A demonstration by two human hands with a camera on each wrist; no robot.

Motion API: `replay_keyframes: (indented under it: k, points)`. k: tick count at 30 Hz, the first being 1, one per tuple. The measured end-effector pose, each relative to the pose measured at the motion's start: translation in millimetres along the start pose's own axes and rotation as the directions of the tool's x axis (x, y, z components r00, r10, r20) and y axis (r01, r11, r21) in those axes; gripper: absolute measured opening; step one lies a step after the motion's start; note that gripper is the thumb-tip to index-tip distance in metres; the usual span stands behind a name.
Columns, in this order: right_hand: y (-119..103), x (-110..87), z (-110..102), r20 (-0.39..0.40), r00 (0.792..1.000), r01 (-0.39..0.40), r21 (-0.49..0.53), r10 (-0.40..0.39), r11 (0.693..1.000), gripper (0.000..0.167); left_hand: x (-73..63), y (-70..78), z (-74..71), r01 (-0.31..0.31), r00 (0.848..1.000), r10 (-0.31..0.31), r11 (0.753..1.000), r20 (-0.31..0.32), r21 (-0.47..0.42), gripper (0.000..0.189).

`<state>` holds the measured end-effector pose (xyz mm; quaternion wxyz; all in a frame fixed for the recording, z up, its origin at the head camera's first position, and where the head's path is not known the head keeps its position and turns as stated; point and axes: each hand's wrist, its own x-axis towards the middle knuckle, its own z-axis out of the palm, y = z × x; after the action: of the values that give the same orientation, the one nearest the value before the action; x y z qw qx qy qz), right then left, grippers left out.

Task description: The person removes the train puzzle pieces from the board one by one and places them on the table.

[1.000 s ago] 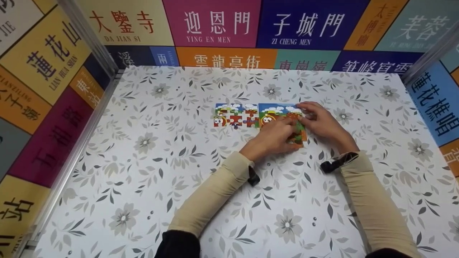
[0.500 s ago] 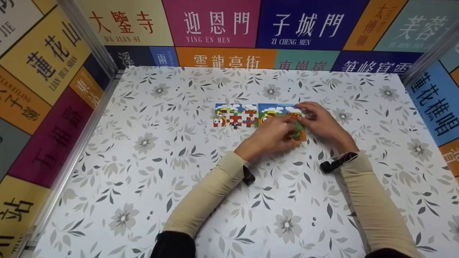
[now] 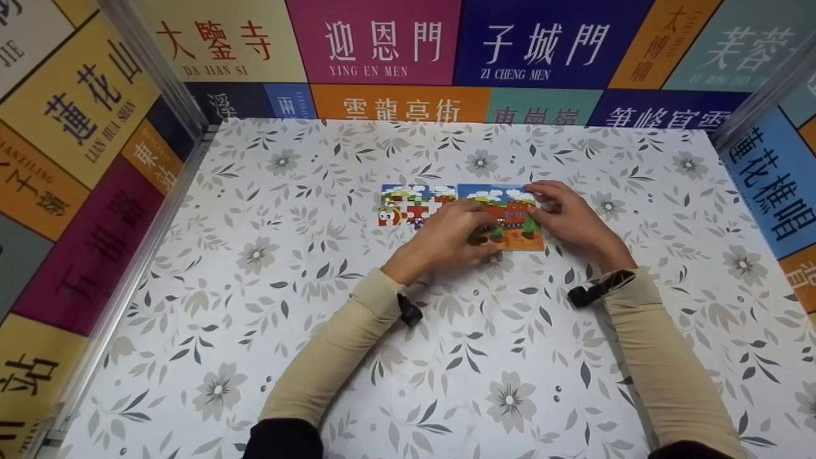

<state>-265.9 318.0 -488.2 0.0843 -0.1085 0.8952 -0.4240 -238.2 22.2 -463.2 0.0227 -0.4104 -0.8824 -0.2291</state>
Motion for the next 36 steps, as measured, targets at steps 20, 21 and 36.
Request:
replay_keyframes:
  k: [20,21,36]
  points:
    - [0,0.0,-1,0.005,1.0,-0.025,0.012,0.024,1.0,0.053,-44.3,-41.4,-27.2,0.01,0.999,-0.013,0.997,-0.039,-0.078,0.038]
    - [0,0.0,-1,0.006,1.0,-0.028,0.014,0.028,0.999,0.053,-45.3,-42.7,-27.1,0.009,0.999,-0.011,0.996,-0.033,-0.086,0.038]
    - [-1,0.4,1,0.003,1.0,-0.012,0.009,0.012,1.0,0.053,-49.1,-48.7,-23.0,0.002,0.995,0.009,0.993,0.096,-0.119,0.031]
